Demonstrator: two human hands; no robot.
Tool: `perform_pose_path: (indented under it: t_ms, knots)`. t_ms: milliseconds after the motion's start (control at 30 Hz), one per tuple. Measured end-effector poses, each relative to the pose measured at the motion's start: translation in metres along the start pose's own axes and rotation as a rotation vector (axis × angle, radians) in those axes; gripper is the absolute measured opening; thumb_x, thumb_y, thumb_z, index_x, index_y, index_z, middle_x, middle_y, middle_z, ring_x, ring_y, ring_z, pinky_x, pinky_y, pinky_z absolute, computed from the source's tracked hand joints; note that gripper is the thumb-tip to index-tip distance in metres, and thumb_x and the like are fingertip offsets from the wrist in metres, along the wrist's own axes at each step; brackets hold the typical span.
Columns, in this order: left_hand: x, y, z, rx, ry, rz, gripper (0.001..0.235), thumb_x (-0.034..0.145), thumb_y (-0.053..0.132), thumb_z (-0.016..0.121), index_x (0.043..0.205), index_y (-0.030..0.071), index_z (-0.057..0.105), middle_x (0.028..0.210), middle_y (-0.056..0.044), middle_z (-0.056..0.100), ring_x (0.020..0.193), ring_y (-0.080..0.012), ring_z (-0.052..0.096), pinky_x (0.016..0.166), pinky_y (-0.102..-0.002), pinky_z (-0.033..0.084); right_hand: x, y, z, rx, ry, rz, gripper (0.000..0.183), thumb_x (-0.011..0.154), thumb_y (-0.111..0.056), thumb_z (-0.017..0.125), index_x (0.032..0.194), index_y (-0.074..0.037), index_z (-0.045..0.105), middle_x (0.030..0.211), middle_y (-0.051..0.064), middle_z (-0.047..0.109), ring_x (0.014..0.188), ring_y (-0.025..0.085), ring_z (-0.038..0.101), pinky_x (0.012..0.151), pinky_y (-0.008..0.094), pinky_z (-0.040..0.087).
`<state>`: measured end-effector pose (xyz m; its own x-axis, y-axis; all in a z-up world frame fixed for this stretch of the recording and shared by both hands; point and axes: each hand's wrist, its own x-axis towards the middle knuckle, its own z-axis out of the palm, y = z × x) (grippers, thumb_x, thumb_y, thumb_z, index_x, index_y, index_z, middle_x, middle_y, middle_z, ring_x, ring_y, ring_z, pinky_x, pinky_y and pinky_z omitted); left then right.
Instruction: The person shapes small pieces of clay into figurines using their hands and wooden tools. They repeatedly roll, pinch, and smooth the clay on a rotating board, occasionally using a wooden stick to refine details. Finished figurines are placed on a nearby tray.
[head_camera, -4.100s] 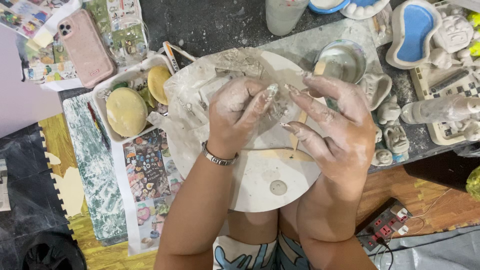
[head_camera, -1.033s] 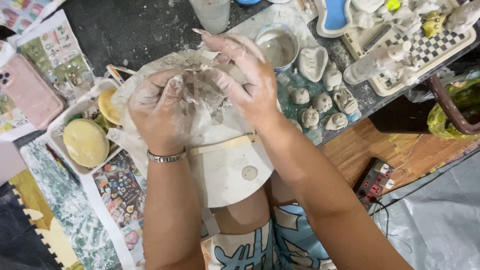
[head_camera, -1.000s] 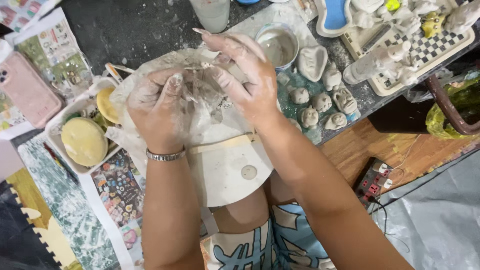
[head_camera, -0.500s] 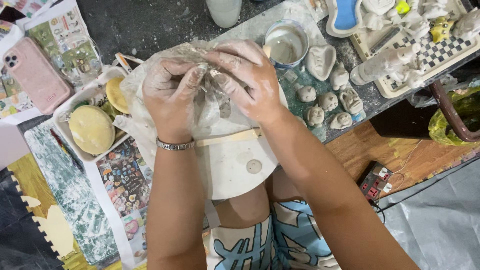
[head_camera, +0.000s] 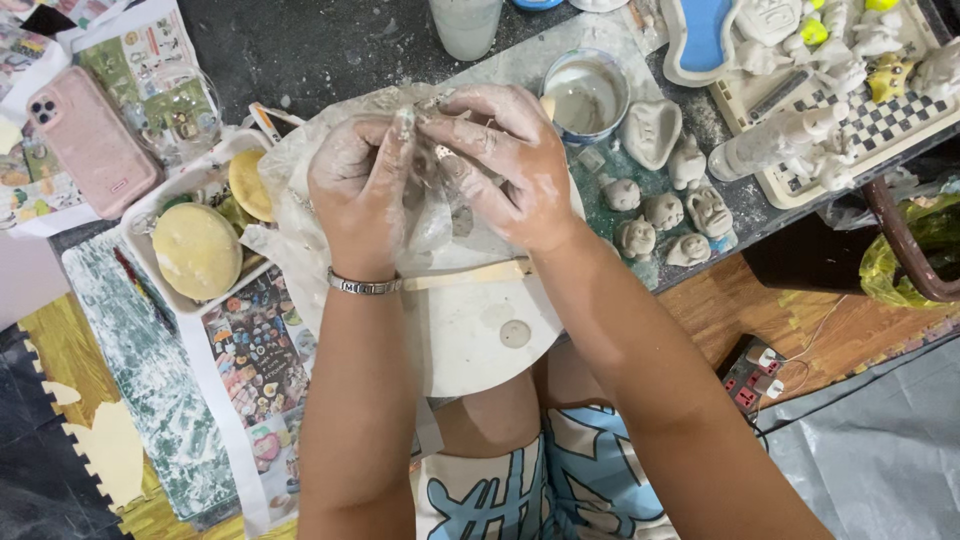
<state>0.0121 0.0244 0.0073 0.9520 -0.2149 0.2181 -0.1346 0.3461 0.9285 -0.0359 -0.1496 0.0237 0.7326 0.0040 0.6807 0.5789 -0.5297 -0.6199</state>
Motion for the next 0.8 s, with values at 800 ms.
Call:
perform_pose_path:
  t_ms: [800]
  knots:
    - [-0.0009, 0.0047, 0.0047, 0.05, 0.051, -0.132, 0.014, 0.105, 0.007, 0.071, 0.095, -0.003, 0.071, 0.086, -0.005, 0.071, 0.073, -0.0102, 0.063, 0.067, -0.024, 0.05, -0.0032, 0.0037, 0.0001, 0.018, 0.006, 0.034, 0.031, 0.095, -0.011, 0.069, 0.126, -0.006, 0.072, 0.129, 0.017, 0.061, 0.118, 0.032, 0.061, 0.095, 0.037, 0.054]
